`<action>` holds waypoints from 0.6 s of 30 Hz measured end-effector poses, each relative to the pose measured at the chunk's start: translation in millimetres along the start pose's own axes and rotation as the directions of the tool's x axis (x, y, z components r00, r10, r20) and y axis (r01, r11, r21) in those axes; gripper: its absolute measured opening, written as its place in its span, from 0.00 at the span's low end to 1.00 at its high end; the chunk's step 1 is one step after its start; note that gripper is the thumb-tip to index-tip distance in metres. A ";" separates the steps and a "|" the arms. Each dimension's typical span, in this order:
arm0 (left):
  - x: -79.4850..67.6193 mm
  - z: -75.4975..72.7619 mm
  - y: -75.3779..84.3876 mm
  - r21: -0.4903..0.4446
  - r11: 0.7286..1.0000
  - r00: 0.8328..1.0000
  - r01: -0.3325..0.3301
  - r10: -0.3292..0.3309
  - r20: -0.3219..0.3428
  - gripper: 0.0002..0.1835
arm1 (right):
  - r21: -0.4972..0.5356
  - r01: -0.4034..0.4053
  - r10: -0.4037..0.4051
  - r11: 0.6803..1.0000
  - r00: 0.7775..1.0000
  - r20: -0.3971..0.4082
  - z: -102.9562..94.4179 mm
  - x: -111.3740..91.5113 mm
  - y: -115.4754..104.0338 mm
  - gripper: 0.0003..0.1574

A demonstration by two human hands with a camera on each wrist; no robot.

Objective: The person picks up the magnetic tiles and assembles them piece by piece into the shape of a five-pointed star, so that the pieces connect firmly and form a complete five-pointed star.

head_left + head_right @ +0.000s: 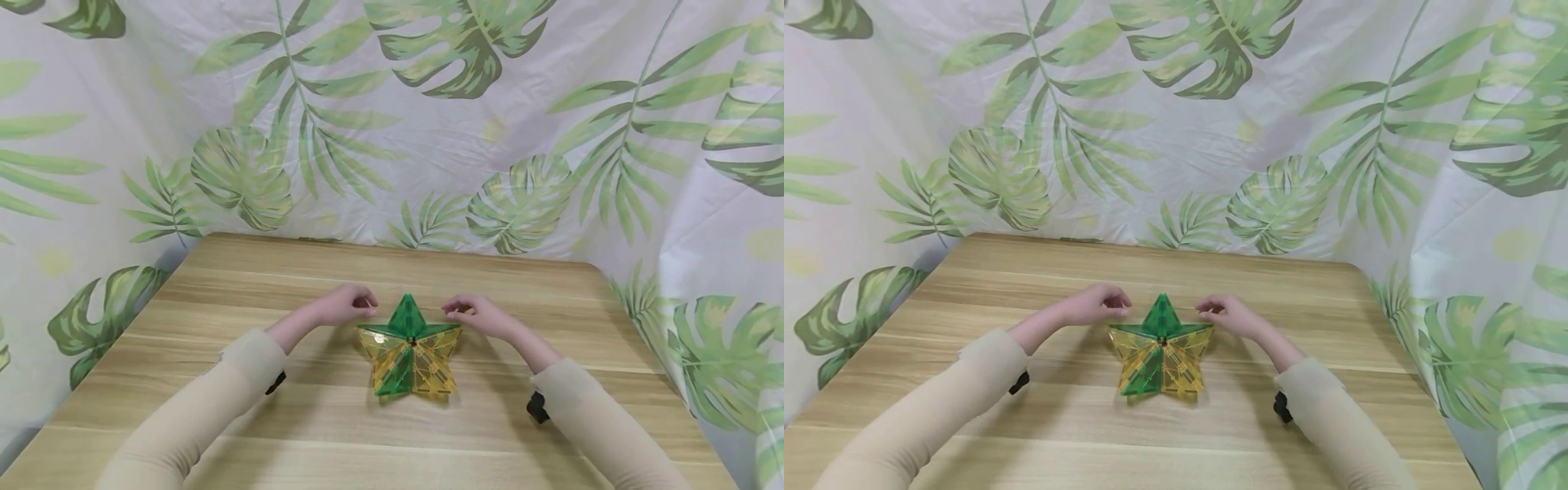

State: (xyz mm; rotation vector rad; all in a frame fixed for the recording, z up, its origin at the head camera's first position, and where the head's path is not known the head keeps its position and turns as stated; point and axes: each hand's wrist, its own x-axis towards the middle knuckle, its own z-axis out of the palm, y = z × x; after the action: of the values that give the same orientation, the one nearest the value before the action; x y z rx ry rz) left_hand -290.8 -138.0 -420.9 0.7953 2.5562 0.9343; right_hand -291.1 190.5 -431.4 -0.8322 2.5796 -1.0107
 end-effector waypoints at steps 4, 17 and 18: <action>-17.4 3.5 -6.2 0.016 0.999 0.999 -0.037 0.037 0.004 0.15 | -0.023 0.009 -0.009 1.000 1.000 0.008 4.4 -17.6 8.6 0.19; -21.1 17.5 -12.2 -0.040 0.998 0.995 -0.047 0.044 -0.090 0.10 | 0.037 -0.081 0.082 0.996 0.996 -0.047 7.5 -24.8 12.1 0.17; -18.7 17.3 -13.4 -0.048 0.998 0.995 -0.046 0.041 -0.094 0.10 | 0.046 -0.087 0.089 0.995 0.995 -0.050 6.8 -23.4 12.9 0.17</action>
State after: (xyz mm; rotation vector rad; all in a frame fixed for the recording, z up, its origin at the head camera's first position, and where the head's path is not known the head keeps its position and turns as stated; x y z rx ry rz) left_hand -273.3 -149.1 -440.9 0.8138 2.5923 1.0691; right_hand -274.7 208.3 -444.7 -0.6838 2.6027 -1.0720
